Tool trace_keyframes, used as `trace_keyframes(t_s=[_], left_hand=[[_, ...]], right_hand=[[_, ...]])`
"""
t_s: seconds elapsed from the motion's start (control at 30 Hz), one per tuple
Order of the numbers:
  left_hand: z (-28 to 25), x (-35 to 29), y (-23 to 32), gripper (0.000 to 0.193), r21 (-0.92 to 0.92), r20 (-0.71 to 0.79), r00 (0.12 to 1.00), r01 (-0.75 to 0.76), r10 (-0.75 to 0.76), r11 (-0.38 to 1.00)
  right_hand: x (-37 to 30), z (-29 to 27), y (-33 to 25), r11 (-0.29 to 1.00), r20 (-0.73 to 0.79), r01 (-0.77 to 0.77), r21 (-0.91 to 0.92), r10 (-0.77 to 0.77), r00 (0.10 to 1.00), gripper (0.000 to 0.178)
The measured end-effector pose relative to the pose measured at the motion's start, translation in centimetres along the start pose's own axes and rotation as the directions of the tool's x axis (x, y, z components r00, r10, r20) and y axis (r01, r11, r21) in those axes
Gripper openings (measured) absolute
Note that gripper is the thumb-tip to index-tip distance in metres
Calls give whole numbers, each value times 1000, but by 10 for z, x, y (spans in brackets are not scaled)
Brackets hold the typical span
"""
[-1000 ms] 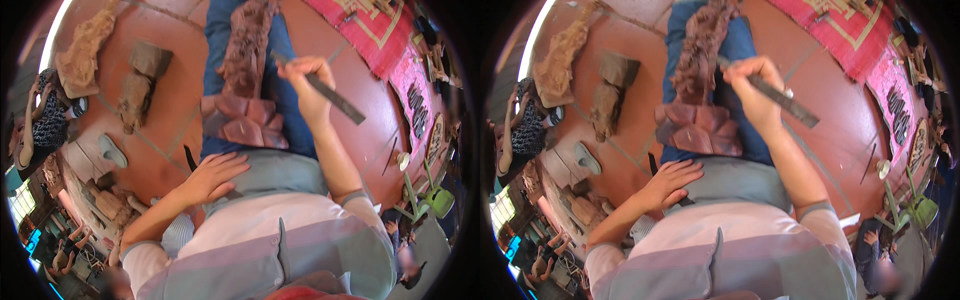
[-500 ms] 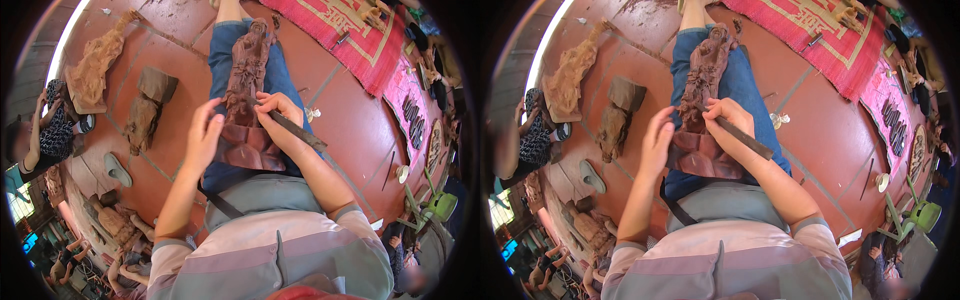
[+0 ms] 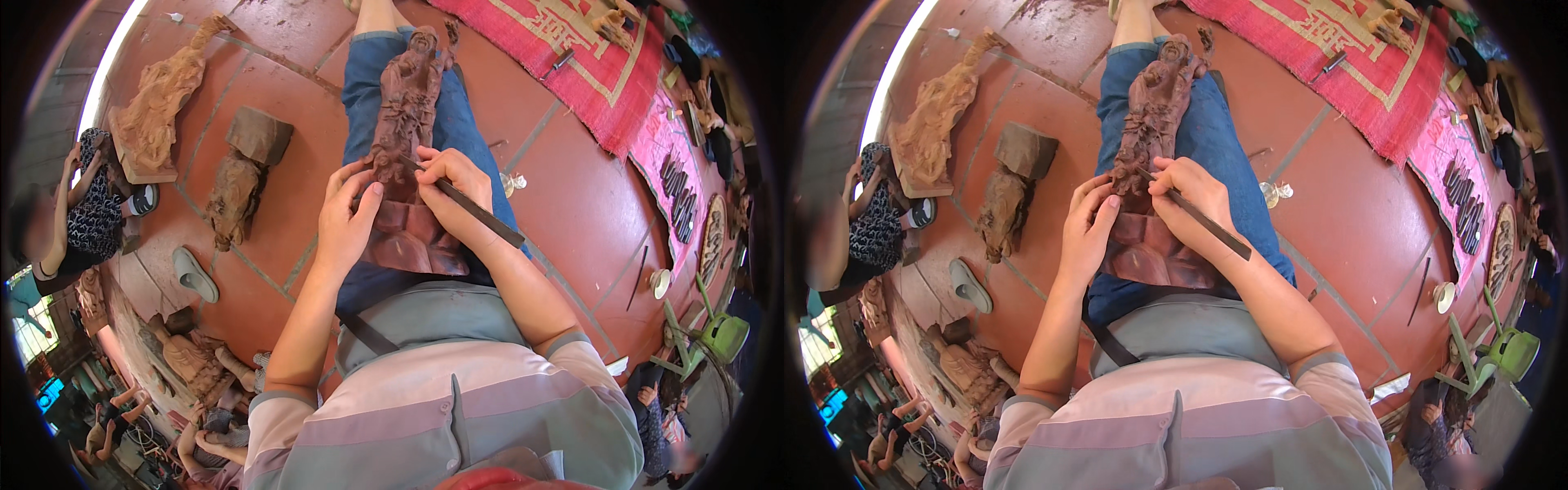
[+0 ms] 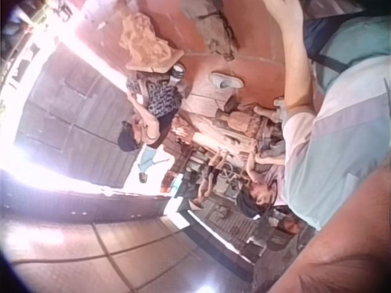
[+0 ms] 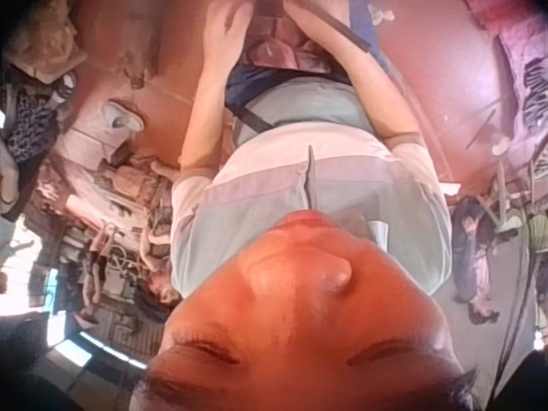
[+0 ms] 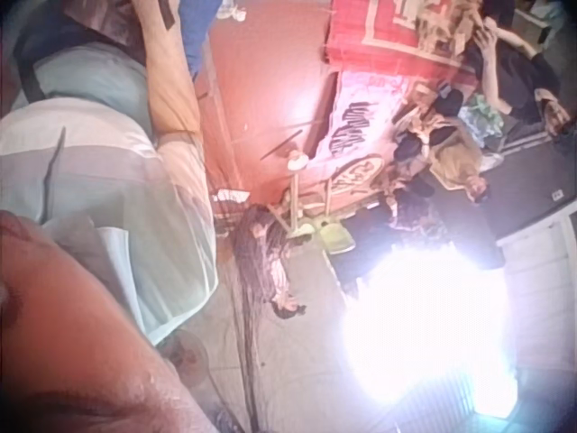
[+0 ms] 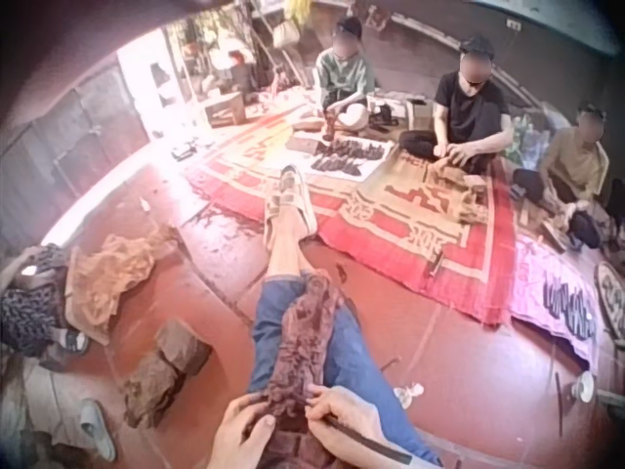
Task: The person carves a piece of wood using a chisel and mallet while seated on the floor. They hold the wood with one hand and strike the chisel with the other, occasionally adjusting the wood's position.
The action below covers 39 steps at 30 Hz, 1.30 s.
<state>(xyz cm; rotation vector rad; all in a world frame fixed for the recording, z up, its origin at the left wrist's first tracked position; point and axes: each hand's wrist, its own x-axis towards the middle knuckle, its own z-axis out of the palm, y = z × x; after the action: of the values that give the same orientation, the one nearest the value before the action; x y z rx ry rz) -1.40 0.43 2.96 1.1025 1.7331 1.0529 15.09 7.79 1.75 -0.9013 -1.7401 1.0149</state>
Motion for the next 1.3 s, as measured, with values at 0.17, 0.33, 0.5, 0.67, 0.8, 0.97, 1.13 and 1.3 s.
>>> trace_keyframes(t_s=[0.17, 0.33, 0.5, 0.67, 0.8, 0.97, 1.13, 1.3], left_hand=[[2, -1, -3, 30, 59, -45, 999, -15, 18, 998], [2, -2, -3, 30, 37, -50, 999, 13, -11, 999], [1, 0, -3, 29, 65, -38, 999, 1, 1, 998], [2, -1, -5, 29, 61, -43, 999, -10, 13, 998], [2, -1, -4, 29, 70, -47, 999, -24, 27, 997], [2, -2, -5, 28, 93, -43, 998, -49, 54, 994], [0, -4, -4, 29, 56, -7, 1000, 11, -11, 998], [-2, 0, 0, 35, 167, 14, 998, -64, 62, 984]], right_hand=[[-10, -4, 12, 994, -12, -8, 106, 9, 1000, 16], [-7, -1, -1, 984, -14, -144, 100, 147, 989, 13], [-8, -4, 5, 970, -13, -161, 181, 166, 986, 13], [-7, -4, 9, 972, -48, -112, 204, 124, 991, 12], [1, 4, 1, 941, -15, -284, 186, 291, 957, 11], [-10, -3, 15, 919, -72, -245, 308, 279, 957, 10], [-4, 5, -4, 961, -69, -275, 24, 276, 959, 10], [-7, -2, 14, 944, -35, -227, 240, 242, 970, 11]])
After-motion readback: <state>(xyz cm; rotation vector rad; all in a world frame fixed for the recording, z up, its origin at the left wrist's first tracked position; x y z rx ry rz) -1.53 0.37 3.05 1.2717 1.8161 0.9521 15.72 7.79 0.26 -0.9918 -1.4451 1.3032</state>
